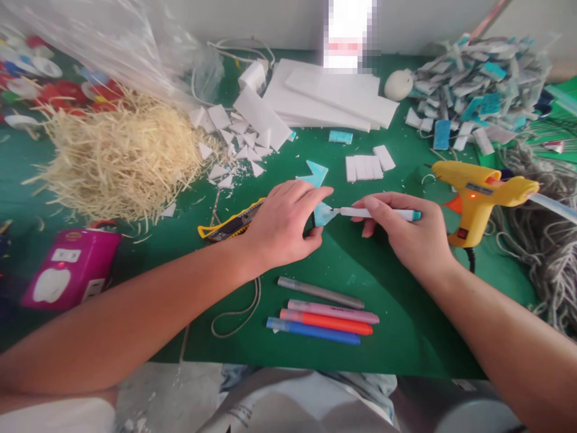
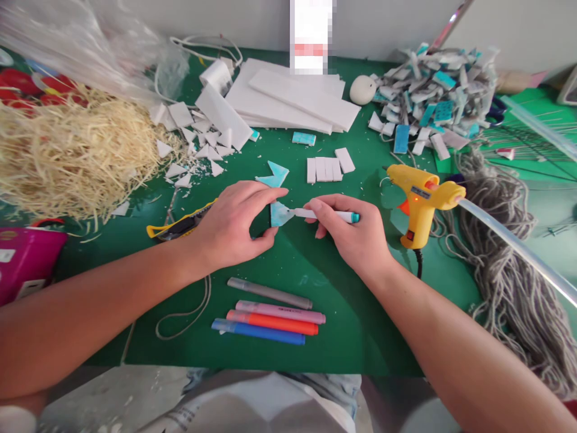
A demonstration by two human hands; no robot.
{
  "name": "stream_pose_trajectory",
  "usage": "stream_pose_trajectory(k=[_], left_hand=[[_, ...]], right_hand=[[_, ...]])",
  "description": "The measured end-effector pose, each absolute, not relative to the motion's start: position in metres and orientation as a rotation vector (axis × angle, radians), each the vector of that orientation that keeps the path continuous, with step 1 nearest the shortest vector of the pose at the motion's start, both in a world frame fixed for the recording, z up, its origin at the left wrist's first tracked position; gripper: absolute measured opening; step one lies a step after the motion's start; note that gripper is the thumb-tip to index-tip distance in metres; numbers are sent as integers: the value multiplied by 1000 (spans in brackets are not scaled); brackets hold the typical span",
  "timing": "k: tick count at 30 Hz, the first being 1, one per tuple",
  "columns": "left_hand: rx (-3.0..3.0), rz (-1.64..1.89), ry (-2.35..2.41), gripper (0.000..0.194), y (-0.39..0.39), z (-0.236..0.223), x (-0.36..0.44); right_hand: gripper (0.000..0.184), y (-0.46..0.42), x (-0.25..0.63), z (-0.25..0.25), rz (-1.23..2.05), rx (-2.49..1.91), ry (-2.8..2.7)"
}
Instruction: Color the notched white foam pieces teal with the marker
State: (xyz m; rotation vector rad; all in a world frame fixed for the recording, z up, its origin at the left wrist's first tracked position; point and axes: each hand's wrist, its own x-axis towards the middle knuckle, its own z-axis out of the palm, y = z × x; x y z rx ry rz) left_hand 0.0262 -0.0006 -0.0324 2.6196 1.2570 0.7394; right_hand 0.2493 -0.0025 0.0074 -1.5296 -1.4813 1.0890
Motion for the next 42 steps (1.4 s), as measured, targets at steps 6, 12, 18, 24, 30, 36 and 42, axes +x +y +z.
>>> stream_pose_trajectory(k=[6,12,18,24,30,36,42], left_hand=[[2611,733,1253,48,0,-32,26],[2598,707,1255,49,-1,-32,26],[2597,712,1270,49,0,-32,27],[2616,737,1259,48,-1,-33,27],[2622,749,1253,47,0,-33,27],[2606,737,1259,47,0,-32,26],[2597,710,1263,47,0,-33,26]], right_hand=[[24,-3,251,6,1098,-1520,-1501],[24,-3,251,7,1124,-1514,-1511],[18,-2,252,4,1075,-1524,-1504],[27,-2,254,4,1105,-1512,-1538],[22,-3,252,5,1092,-1526,-1537],[16,-2,251,7,1083,-1525,-1494],[25,-2,252,6,1120,-1509,-1524]])
